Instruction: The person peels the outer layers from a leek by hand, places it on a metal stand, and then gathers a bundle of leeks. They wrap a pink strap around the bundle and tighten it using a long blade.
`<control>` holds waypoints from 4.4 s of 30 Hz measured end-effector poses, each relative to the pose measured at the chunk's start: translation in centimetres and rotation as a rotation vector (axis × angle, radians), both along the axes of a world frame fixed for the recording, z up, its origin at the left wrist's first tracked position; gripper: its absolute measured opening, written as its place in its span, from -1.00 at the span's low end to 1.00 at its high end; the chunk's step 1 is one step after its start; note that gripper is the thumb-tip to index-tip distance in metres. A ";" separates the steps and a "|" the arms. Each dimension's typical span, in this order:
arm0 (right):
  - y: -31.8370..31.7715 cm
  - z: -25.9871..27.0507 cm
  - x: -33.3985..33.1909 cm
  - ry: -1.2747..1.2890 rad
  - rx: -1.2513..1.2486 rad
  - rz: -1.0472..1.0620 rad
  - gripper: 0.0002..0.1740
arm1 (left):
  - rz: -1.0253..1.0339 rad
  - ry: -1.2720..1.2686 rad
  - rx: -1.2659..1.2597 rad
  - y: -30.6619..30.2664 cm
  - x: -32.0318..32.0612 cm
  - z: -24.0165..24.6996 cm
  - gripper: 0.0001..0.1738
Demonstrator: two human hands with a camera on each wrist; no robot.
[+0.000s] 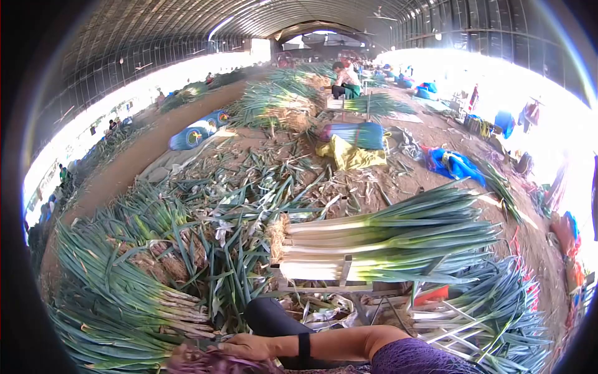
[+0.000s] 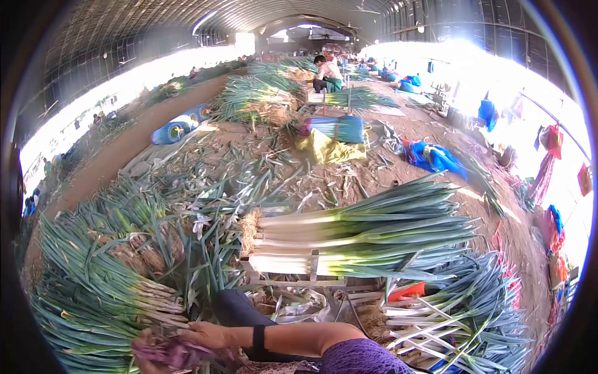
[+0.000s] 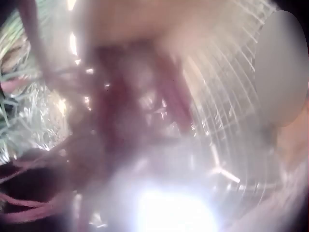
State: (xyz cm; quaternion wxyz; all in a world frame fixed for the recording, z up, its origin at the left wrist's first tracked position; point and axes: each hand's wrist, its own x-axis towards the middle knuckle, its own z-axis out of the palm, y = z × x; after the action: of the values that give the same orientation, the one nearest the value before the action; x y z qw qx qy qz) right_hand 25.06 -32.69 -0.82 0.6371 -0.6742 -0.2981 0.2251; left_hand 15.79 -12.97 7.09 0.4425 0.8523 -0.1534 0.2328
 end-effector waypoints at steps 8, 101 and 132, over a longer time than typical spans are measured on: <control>-15.7 9.2 -2.6 -0.021 -0.360 0.116 -0.73 | -0.113 0.702 -0.945 4.7 -1.4 -2.6 -0.36; 3.2 -11.7 49.0 -0.298 -0.548 -0.521 -0.54 | 0.599 0.834 -0.709 19.1 5.2 -14.5 -0.76; 38.0 -13.8 9.0 0.148 -0.087 0.156 -0.46 | 0.643 0.140 -1.509 25.7 -3.7 -12.0 -0.72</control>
State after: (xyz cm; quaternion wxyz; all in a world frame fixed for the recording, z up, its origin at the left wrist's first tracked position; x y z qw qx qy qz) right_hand 34.02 5.30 -14.58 0.6079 -0.6575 -0.2920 0.3360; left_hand 12.08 12.73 -4.95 0.8166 0.3406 0.3242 0.3349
